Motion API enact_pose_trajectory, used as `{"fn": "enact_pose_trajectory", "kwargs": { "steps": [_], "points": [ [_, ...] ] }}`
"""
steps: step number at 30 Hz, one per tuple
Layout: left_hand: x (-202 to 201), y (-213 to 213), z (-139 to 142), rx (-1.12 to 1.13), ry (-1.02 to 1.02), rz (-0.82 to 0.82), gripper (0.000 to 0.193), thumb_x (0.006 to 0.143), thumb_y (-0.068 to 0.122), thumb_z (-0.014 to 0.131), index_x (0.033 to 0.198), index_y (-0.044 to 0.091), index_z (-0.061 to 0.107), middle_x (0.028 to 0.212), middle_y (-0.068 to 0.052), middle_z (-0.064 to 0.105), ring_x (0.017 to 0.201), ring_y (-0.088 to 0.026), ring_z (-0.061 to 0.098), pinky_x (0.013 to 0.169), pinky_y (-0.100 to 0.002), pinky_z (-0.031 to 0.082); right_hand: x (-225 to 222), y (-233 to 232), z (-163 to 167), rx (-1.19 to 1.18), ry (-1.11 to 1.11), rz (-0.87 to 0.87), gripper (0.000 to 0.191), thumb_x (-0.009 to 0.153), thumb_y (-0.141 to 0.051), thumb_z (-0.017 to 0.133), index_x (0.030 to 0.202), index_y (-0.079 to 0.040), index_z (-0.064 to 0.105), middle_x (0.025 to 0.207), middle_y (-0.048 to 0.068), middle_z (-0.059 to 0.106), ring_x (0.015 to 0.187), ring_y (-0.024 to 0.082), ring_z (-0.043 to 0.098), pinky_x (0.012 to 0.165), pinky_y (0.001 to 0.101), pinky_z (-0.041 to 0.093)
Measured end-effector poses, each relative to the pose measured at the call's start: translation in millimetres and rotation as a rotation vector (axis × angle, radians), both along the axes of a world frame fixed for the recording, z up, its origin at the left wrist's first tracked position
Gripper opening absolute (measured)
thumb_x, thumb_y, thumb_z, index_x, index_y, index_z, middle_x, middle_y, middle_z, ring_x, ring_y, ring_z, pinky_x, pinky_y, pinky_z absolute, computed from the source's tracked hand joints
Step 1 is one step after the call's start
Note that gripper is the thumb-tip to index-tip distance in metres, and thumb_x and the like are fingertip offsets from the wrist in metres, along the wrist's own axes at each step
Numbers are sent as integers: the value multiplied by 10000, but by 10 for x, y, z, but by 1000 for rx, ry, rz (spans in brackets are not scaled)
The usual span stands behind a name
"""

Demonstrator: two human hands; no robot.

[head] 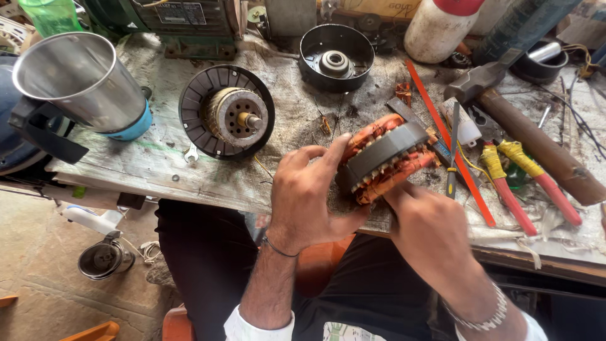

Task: The person holds a blender motor assembly on a cluttered workbench and pries the rotor out of its copper-wound stator housing by hand, working around the ring. They then set the stator aside and use a small metal rod to press and work on the shaft of the separated rotor part.

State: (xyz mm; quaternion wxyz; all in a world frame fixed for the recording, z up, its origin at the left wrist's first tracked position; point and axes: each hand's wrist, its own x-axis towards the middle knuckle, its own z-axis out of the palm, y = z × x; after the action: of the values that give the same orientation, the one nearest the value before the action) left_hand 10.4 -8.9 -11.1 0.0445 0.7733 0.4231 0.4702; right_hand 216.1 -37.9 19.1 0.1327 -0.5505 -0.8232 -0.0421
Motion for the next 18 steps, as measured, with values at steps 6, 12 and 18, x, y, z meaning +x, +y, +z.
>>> {"fn": "enact_pose_trajectory", "kwargs": {
  "steps": [6,12,18],
  "points": [
    [0,17,56,-94,-36,-43,1013,628,331,870,1504,34,456,1118,-110,743,1135,-314,689,1026,-493,496,-49,13,17,1,11,-23,336,686,-14,725,1014,-86,749,819,98,719,715,339,703,614,467,558],
    [42,36,41,-102,15,-25,1135,654,376,937,1553,24,339,1195,-139,702,1183,-338,649,1050,-547,455,-38,16,29,1,-67,-37,229,724,-80,764,950,-80,724,813,111,706,736,322,708,633,455,568],
    [26,36,-9,-101,-2,-44,1094,681,351,912,1561,36,344,1236,-131,708,1202,-332,656,1072,-518,468,-27,37,-27,39,-1,-8,227,722,-84,771,941,-61,713,847,120,720,728,320,707,653,461,567]
  ]
}}
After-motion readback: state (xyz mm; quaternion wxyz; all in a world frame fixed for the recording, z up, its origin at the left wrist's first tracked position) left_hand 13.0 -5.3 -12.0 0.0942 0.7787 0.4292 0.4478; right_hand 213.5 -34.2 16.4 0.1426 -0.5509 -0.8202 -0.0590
